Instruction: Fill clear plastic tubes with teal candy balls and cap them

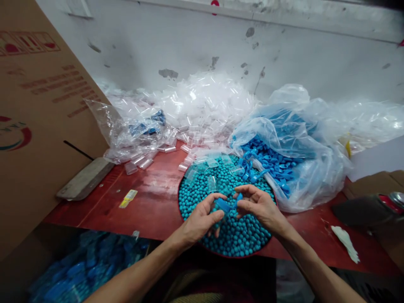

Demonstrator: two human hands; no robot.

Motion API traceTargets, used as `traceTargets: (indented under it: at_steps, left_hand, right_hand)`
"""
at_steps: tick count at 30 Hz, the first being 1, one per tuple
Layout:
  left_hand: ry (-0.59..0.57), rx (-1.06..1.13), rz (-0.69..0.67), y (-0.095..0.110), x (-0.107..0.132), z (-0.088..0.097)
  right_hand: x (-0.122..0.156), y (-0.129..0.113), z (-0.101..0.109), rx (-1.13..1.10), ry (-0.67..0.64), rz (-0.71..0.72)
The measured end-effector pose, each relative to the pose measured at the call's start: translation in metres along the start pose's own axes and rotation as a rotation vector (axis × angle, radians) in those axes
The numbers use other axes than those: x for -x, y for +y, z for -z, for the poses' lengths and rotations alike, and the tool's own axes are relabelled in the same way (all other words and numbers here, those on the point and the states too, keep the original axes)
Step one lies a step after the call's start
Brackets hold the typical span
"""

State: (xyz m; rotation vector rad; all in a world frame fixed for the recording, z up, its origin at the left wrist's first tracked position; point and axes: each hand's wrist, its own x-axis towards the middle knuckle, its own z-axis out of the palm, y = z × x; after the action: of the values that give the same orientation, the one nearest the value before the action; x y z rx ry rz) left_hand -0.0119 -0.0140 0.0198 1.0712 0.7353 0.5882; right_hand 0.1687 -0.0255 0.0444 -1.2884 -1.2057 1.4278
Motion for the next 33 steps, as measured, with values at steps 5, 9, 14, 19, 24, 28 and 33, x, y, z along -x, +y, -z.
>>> traceTargets:
  at_steps: [5,9,14,19,24,28,33]
  left_hand:
    - [0.146,-0.078,-0.101,-0.001,0.002,-0.008]
    - [0.183,-0.064,-0.178,0.001,0.004,-0.012]
    - [0.208,-0.125,-0.255,0.005,0.005,-0.016]
    - [0.24,-0.111,-0.237,0.002,0.005,-0.02]
    - [0.302,-0.221,-0.233,-0.004,0.006,-0.024]
    - [0.349,-0.326,-0.279,-0.009,0.011,-0.029]
    - [0.425,-0.438,-0.232,-0.006,0.022,0.001]
  right_hand:
    - [0.008,0.008,-0.019,0.469,0.072,0.351]
    - [0.018,0.017,-0.027,0.816,-0.017,0.494]
    - [0.016,0.02,-0.036,0.982,-0.017,0.461]
    - [0.012,0.025,-0.041,1.039,0.083,0.61]
    - [0.014,0.042,-0.043,1.11,0.131,0.695]
    - [0.022,0.05,-0.052,1.12,0.175,0.678]
    - [0.02,0.032,-0.044,1.169,0.018,0.515]
